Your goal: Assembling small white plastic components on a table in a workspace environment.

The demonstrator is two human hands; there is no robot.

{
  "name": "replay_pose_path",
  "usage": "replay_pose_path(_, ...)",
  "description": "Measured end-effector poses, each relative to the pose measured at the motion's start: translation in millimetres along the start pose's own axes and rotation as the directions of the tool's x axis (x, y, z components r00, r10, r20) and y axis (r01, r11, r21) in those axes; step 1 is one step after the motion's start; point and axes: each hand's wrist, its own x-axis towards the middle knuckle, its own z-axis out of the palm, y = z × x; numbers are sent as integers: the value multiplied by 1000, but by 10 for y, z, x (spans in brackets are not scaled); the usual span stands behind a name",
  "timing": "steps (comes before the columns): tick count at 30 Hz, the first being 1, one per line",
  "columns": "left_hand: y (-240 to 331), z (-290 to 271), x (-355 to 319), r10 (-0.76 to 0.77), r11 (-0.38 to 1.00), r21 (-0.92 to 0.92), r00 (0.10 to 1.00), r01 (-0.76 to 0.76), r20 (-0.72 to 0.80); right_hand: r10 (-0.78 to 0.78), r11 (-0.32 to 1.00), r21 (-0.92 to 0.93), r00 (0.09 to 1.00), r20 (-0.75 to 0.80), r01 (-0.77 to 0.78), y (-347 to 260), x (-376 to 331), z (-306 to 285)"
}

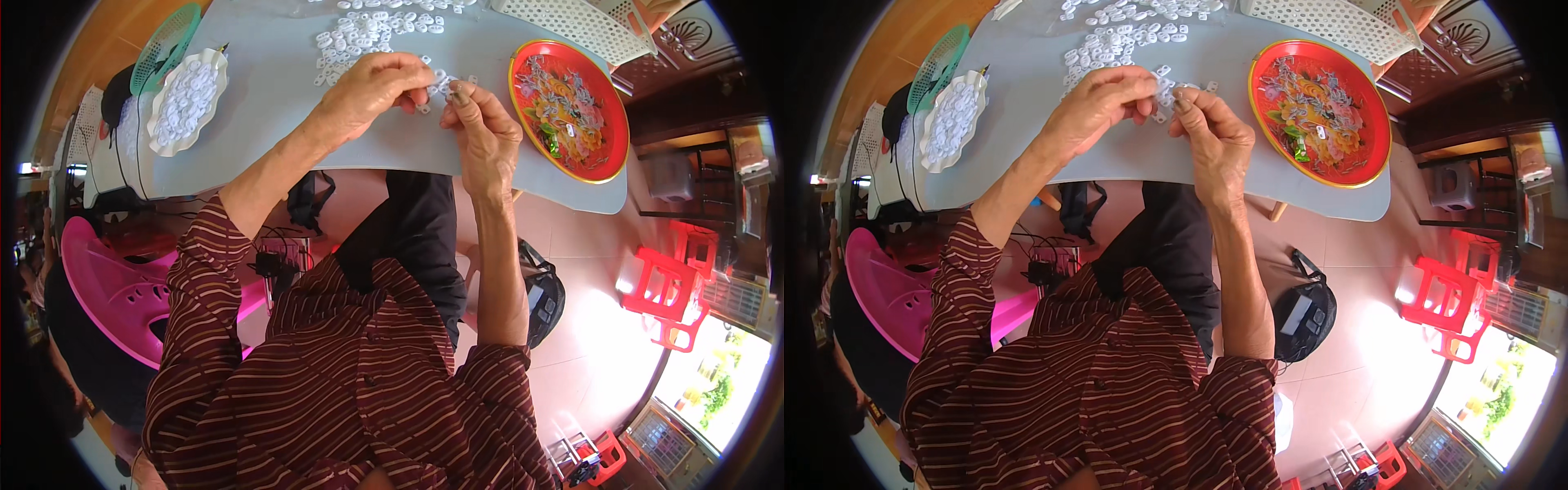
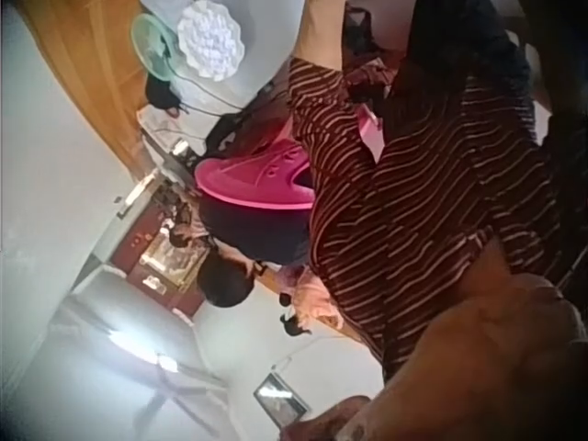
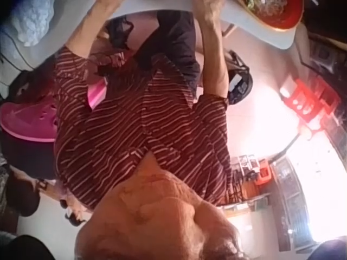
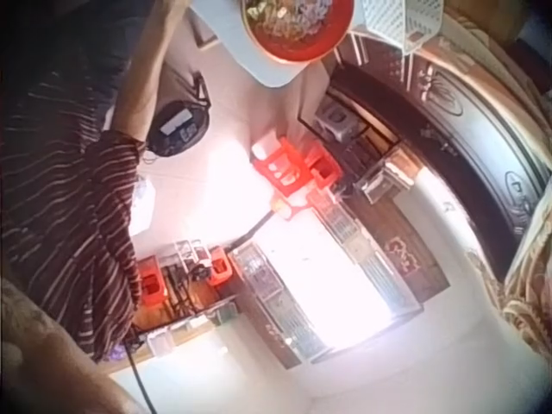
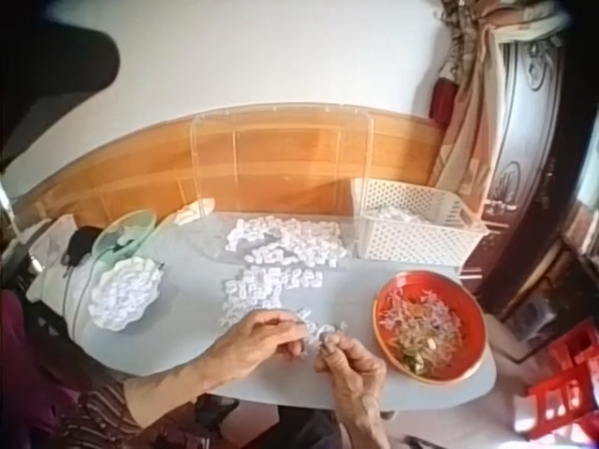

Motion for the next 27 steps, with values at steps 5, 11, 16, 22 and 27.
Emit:
replay_pose_path(5,0,38,4,25,984,-177,1000,-24,1,-99,987,-123,995,17,100,5,-20,42)
replay_pose_path(11,28,50,-10,75,997,13,997,-75,-36,-98,990,-98,994,38,102,11,-28,51)
replay_pose_path(16,80,7,10,140,960,251,989,-127,-36,-125,990,-70,992,9,125,23,-17,31)
replay_pose_path(22,34,61,-90,163,896,409,985,-175,64,-141,983,98,981,-137,155,-13,-19,61)
replay_pose_path(27,-140,147,-56,220,923,327,975,-204,-11,-88,996,-21,991,-100,87,-35,-60,138)
